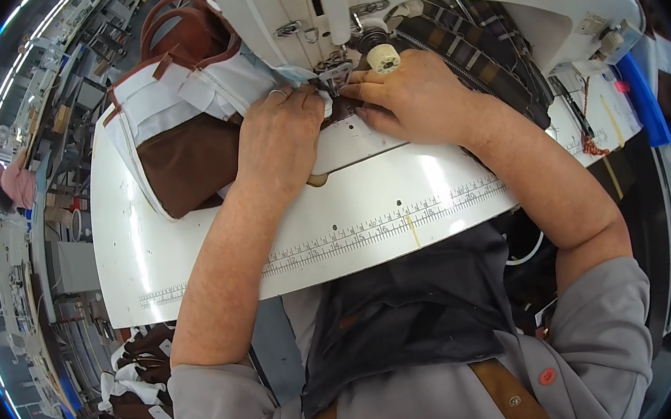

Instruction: The recorder is sewing various brown and white fabric components to assemble bags using an industrial sewing machine.

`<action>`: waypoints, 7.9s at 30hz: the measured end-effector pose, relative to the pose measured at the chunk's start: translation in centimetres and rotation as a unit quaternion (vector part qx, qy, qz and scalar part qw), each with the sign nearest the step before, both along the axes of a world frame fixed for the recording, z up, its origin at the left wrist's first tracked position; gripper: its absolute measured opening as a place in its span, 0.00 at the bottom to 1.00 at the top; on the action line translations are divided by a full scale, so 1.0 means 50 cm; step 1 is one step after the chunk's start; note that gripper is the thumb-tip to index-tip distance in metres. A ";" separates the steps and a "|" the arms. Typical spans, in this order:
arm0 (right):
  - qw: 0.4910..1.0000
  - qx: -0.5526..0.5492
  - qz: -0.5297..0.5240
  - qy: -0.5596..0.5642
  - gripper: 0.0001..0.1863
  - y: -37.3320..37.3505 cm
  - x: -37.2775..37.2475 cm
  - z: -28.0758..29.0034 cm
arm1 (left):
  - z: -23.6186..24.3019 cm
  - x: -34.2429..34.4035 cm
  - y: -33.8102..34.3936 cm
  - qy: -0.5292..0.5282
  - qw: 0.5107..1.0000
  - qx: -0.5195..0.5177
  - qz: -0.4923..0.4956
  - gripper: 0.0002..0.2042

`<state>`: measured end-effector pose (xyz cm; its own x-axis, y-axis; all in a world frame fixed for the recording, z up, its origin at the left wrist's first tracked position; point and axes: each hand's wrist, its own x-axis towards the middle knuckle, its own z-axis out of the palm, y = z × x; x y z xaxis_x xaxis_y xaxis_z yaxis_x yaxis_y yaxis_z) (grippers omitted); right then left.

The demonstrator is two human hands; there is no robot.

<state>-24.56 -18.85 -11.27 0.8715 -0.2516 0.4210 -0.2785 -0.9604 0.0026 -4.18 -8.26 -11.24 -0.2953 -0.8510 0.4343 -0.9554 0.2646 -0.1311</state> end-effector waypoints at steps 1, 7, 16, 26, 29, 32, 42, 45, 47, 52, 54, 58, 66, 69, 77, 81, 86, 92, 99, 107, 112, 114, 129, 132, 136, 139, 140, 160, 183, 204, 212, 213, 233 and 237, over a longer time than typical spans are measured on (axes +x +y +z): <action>1.000 -0.003 0.005 0.003 0.18 -0.001 0.001 -0.001 | -0.002 0.001 -0.001 -0.003 1.000 -0.015 -0.008 0.14; 1.000 0.013 0.018 -0.010 0.17 -0.001 0.005 -0.002 | -0.002 0.006 -0.001 0.002 1.000 -0.011 -0.008 0.10; 1.000 0.008 0.012 -0.014 0.17 -0.003 0.004 -0.004 | -0.005 0.008 -0.002 0.019 1.000 -0.011 -0.012 0.10; 0.999 0.009 0.013 -0.031 0.15 -0.001 0.011 0.005 | -0.016 0.021 -0.010 0.035 0.999 -0.040 0.013 0.10; 0.999 -0.003 0.015 -0.036 0.15 -0.003 0.008 0.005 | -0.017 0.026 -0.006 0.013 0.999 -0.035 0.028 0.13; 1.000 0.024 -0.001 0.008 0.17 0.004 0.001 0.009 | -0.016 0.039 0.025 0.006 0.998 -0.022 0.060 0.15; 0.997 0.010 0.049 -0.061 0.13 -0.014 -0.001 0.000 | 0.048 0.046 0.277 -0.034 0.997 -0.061 0.044 0.24; 0.997 0.003 0.047 -0.061 0.14 -0.015 0.001 -0.005 | 0.058 0.050 0.343 -0.058 0.982 -0.131 0.125 0.34; 0.998 0.005 0.042 -0.055 0.14 -0.010 0.003 -0.004 | 0.041 0.070 0.352 0.113 0.954 -0.238 0.143 0.41; 0.997 0.050 0.038 -0.036 0.14 0.006 0.020 0.007 | 0.010 0.159 0.382 0.042 0.972 -0.123 0.196 0.28; 0.998 0.029 0.031 -0.043 0.14 -0.009 -0.005 -0.002 | 0.031 0.157 0.345 0.071 0.969 -0.148 0.186 0.22; 0.996 0.078 0.041 -0.034 0.15 -0.002 -0.019 0.006 | 0.132 0.185 0.349 0.151 0.924 -0.250 0.247 0.14; 0.995 0.072 0.056 -0.042 0.14 -0.005 -0.008 -0.001 | 0.451 0.166 0.683 0.381 0.766 -0.419 0.305 0.07; 0.994 0.081 0.057 -0.042 0.15 0.008 -0.010 0.008 | 0.594 0.161 0.889 0.206 0.799 -0.422 0.375 0.05; 0.996 0.064 0.051 -0.032 0.15 -0.005 -0.011 -0.005 | 0.691 0.205 1.257 -0.156 0.642 -0.038 0.750 0.23; 0.995 0.083 0.052 -0.026 0.15 0.001 -0.016 -0.003 | 0.459 0.333 1.391 0.006 0.664 -0.020 0.748 0.31; 0.996 0.078 0.042 -0.017 0.15 0.004 -0.024 0.001 | 0.322 0.323 1.379 0.109 0.638 -0.027 0.762 0.33; 0.995 0.088 0.036 -0.012 0.16 -0.001 -0.020 -0.007 | 0.397 0.310 1.363 0.070 0.661 -0.136 0.734 0.25; 0.996 0.083 0.040 -0.008 0.16 -0.002 -0.014 -0.006 | 0.440 0.300 1.289 0.037 0.623 -0.154 0.766 0.32; 0.997 0.071 0.004 -0.027 0.15 -0.017 -0.046 -0.011 | 0.389 0.258 1.039 -0.051 0.793 -0.178 0.581 0.21; 1.000 0.010 0.015 -0.002 0.14 0.004 -0.028 0.004 | 0.306 0.208 0.745 0.048 0.916 -0.096 0.387 0.16; 0.996 -0.039 0.004 0.079 0.15 -0.028 -0.014 -0.015 | 0.284 0.181 0.636 0.083 0.954 -0.042 0.286 0.15; 0.974 0.053 -0.171 -0.141 0.14 0.294 -0.541 -0.070 | -0.008 -0.198 0.134 0.013 0.989 0.131 -0.073 0.33; 0.929 -0.053 -0.360 -0.061 0.16 0.380 -0.730 -0.116 | -0.001 -0.194 0.134 0.052 0.988 0.137 -0.057 0.37; 0.797 -0.040 -0.601 -0.038 0.08 0.503 -0.975 -0.196 | 0.002 -0.189 0.143 0.069 0.984 0.159 -0.040 0.33; 0.660 0.011 -0.734 -0.157 0.10 0.566 -1.075 -0.209 | -0.009 -0.192 0.144 0.067 0.985 0.156 -0.040 0.32; 0.616 0.050 -0.751 -0.232 0.11 0.567 -1.079 -0.201 | -0.008 -0.193 0.150 0.059 0.985 0.160 -0.029 0.32; 0.687 -0.057 -0.720 -0.082 0.46 -0.238 -0.851 0.209 | -0.005 -0.247 0.215 0.013 0.990 0.123 0.074 0.46; 0.595 -0.281 -0.506 -0.557 0.26 -0.169 -1.089 0.436 | -0.001 -0.257 0.210 0.043 0.992 0.087 0.080 0.43; 0.668 0.453 0.134 -0.575 0.18 0.391 -0.124 0.263 | -0.019 -0.099 0.467 0.307 0.935 -0.178 0.015 0.32; 0.613 0.687 0.142 -0.363 0.19 0.323 0.154 0.081 | -0.103 0.082 0.576 0.498 0.773 -0.381 0.099 0.30; 0.712 0.640 0.020 -0.289 0.20 0.275 0.161 0.034 | -0.095 0.085 0.566 0.489 0.773 -0.370 0.162 0.30; 0.967 -0.029 -0.061 -0.245 0.17 0.328 0.134 0.033 | -0.068 0.106 0.506 0.367 0.814 -0.372 0.255 0.16; 0.940 0.127 0.060 -0.311 0.10 0.324 0.100 0.058 | -0.058 0.141 0.523 0.336 0.813 -0.387 0.276 0.12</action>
